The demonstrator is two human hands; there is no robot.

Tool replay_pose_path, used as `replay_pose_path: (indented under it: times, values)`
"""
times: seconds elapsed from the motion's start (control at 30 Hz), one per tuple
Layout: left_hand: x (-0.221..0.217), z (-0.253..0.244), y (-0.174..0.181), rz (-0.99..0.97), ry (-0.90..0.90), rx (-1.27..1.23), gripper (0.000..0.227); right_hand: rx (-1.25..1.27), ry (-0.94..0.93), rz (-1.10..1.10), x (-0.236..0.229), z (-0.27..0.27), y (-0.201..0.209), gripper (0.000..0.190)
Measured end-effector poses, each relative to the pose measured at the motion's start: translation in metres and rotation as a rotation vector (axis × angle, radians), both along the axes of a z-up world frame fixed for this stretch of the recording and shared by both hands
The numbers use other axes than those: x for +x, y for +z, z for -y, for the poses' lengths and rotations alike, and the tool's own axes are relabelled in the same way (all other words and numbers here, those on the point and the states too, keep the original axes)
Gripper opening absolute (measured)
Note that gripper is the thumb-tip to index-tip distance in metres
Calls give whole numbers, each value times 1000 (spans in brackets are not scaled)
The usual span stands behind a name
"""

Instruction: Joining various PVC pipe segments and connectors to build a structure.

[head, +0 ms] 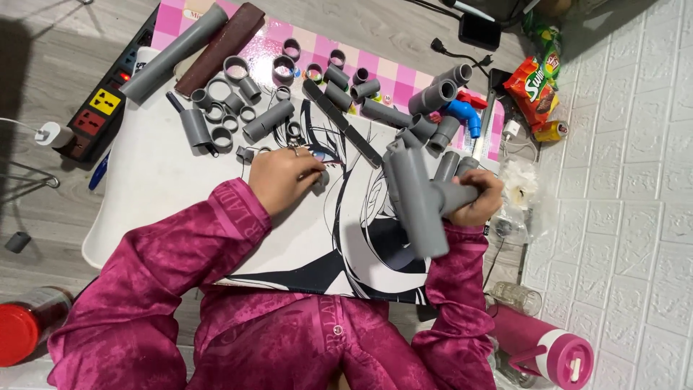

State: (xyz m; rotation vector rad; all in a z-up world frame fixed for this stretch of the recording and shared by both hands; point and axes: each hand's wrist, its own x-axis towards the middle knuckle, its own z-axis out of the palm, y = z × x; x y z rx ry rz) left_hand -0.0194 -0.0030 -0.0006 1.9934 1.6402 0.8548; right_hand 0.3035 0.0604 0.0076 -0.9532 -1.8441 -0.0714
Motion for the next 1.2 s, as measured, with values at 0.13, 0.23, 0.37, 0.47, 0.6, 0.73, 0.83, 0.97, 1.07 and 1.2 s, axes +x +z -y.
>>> replay_pose_path:
  times: [0.13, 0.23, 0.37, 0.47, 0.6, 0.73, 0.83, 0.97, 1.07, 1.2]
  values:
    - [-1, -1, -11, -198, -20, 93, 11, -164, 59, -168, 19, -8, -17, 35]
    - [-2, 0, 8, -153, -33, 67, 18, -327, 155, -152, 4, 14, 2, 25]
    - [-3, -1, 12, -166, -56, 26, 22, -89, 36, 26, -2, 12, 16, 44]
    - [-1, -2, 12, -184, -124, 3, 41, -33, 122, 33, 18, 2, 4, 49]
    - [7, -6, -5, -221, -98, -43, 44, 99, 28, 68, 13, 4, 6, 33]
    - [4, -5, -1, -108, -85, 4, 34, 196, 11, 42, 26, 0, -6, 30]
    - [3, -4, 5, 67, -114, 0, 32, 173, 46, -17, 25, 2, -6, 36]
    - [7, -4, -8, 98, -143, 40, 39, 182, 58, 0, 23, 3, -3, 32]
    - [8, -5, -6, 73, -184, 5, 36, 120, 54, -11, 22, 6, -4, 43]
    - [5, -7, -3, -40, -179, 151, 16, 113, 35, 2, 22, 7, -1, 36]
